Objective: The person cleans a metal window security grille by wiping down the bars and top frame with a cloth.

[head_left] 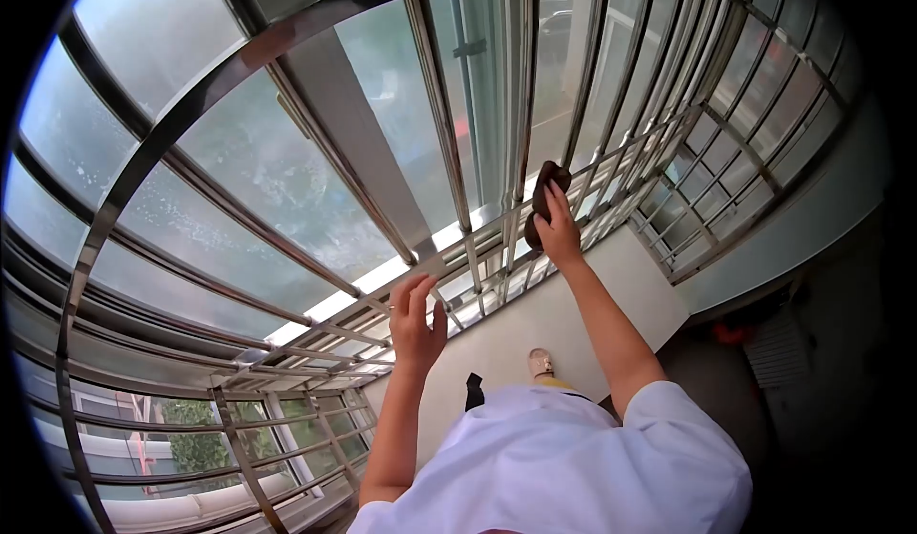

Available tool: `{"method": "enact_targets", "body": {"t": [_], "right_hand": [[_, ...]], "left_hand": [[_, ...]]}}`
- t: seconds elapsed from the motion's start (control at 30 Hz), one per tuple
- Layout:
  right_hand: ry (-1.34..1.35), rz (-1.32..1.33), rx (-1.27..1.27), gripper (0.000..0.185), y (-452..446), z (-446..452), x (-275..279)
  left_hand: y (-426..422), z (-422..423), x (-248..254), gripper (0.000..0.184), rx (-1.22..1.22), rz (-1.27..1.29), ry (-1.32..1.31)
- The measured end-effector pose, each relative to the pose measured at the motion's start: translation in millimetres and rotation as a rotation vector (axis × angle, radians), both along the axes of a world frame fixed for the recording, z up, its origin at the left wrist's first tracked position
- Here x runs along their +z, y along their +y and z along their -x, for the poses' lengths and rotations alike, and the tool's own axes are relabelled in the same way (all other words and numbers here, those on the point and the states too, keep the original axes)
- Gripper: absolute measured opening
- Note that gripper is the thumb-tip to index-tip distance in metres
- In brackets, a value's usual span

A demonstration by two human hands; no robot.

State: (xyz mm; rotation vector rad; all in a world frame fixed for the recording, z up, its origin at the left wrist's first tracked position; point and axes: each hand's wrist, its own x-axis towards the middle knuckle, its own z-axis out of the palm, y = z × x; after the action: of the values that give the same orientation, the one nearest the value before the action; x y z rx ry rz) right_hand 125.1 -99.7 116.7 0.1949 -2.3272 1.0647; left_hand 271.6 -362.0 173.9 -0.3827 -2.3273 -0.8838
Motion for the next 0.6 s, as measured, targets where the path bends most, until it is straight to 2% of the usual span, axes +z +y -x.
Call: {"method": "enact_targets", "body": {"t": [0.03, 0.07, 0.17, 0.2, 0.23, 0.27, 0.33, 0.4, 0.43, 0.6], "right_hand": [[-0.282, -0.193, 0.072, 0.056, 0, 10, 2], [-0.37, -0.252, 0.114, 0.059, -1, 14, 1], [-0.309, -0.492, 0.201, 0.06, 17, 24, 7], [-0.322, -0.496, 0.218, 0.06, 19, 31, 9], [-0.32, -0.537, 0.241, 0.059, 21, 47, 13], [-0.311, -0.58, 0.265, 0.058, 23, 60, 18], [-0.297, -0.609, 0.271, 0.057, 21, 63, 11], [-0.318, -0.596, 0.313, 0.062, 30, 48, 10], [-0.291, -0.598, 0.344, 0.065, 36, 42, 8], [-0.163, -0.539, 0.377, 0.059, 36, 39, -2]], "left_hand": [[14, 16, 13, 0.051, 0.017, 0.013, 0.008], [22, 38, 12, 0.059, 0.044, -0.041, 0.013], [45, 99, 34, 0.072, 0.189, -0.154, 0.02], [51, 120, 35, 0.073, 0.194, -0.264, 0.058], [55, 137, 42, 0.072, 0.168, -0.429, -0.025], [53, 154, 39, 0.065, 0.085, -0.432, 0.001], [67, 175, 37, 0.051, -0.233, -0.684, 0.022], [80, 189, 16, 0.031, -0.055, -0.771, 0.011], [85, 196, 12, 0.017, 0.075, -0.732, 0.145], [94, 197, 9, 0.007, 0.199, -0.79, 0.209]]}}
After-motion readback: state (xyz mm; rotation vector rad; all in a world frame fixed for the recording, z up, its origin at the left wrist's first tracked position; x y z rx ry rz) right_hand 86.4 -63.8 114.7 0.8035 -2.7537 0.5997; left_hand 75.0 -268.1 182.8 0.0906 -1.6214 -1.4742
